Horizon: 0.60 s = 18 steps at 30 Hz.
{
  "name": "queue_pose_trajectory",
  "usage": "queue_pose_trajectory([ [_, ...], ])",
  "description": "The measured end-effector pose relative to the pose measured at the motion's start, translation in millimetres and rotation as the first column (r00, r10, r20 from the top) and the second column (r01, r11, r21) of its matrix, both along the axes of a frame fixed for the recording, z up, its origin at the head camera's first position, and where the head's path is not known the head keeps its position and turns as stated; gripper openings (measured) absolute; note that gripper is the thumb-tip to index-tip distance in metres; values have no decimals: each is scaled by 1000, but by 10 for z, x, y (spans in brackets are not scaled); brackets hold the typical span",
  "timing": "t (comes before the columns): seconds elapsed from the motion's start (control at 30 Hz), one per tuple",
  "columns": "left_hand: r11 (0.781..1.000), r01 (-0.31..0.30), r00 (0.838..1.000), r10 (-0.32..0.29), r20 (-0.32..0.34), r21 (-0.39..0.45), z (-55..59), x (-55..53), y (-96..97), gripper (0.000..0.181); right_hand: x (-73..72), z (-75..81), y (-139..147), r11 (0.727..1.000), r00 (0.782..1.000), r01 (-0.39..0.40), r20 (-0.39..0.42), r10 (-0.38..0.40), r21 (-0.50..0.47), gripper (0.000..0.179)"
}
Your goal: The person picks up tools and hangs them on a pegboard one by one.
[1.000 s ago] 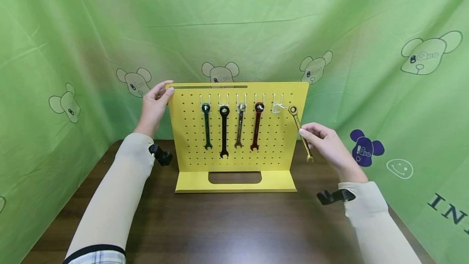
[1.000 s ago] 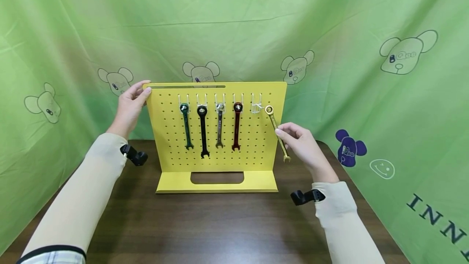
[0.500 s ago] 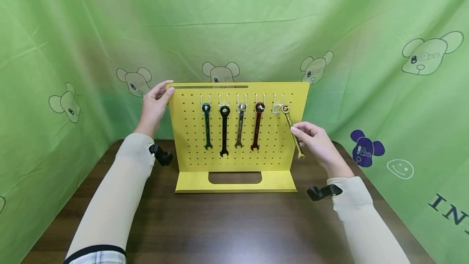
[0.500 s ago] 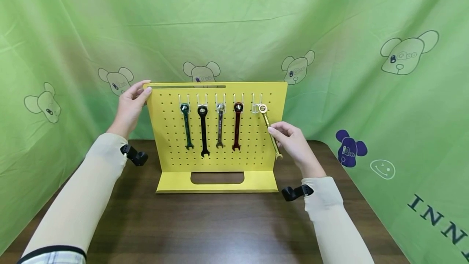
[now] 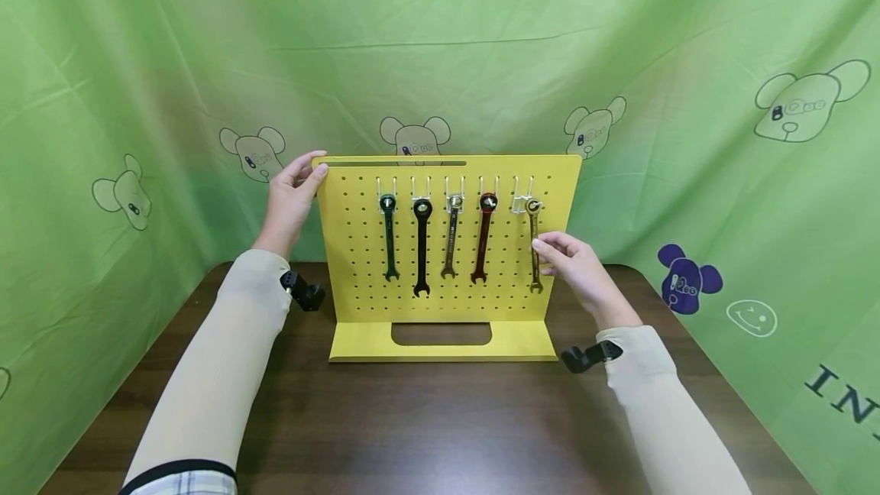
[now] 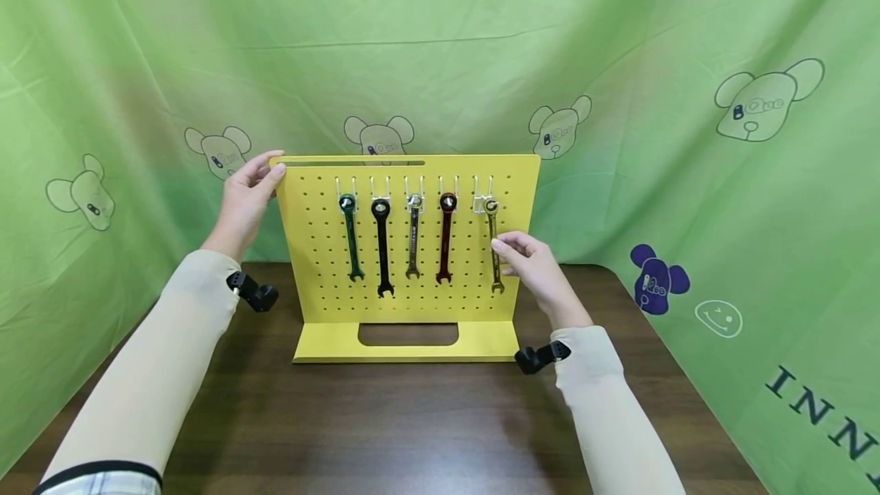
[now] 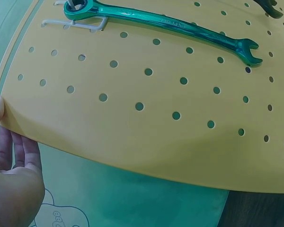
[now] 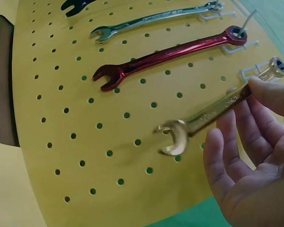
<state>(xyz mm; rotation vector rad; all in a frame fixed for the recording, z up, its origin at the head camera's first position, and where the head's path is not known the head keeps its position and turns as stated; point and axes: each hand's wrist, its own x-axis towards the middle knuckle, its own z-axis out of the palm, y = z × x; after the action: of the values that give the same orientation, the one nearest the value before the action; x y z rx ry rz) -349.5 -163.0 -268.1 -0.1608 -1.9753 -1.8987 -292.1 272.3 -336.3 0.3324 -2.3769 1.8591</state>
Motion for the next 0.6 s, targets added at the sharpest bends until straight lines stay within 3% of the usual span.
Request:
queue_pose_trajectory([
  [0.27, 1000, -2, 1000, 2, 1, 1, -3, -7, 1, 35, -70, -39, -64, 1000, 1000, -26, 13, 26, -3, 42],
  [0.5, 1000, -3, 1000, 3, 0, -2, -9, -12, -2, 34, -100, -63, -47, 999, 999, -20, 24, 21, -28, 29],
  [0.6, 1000, -4, 1000, 4, 4, -7, -7, -13, -3, 34, -102, -53, -40, 999, 999, -19, 25, 20, -28, 32],
])
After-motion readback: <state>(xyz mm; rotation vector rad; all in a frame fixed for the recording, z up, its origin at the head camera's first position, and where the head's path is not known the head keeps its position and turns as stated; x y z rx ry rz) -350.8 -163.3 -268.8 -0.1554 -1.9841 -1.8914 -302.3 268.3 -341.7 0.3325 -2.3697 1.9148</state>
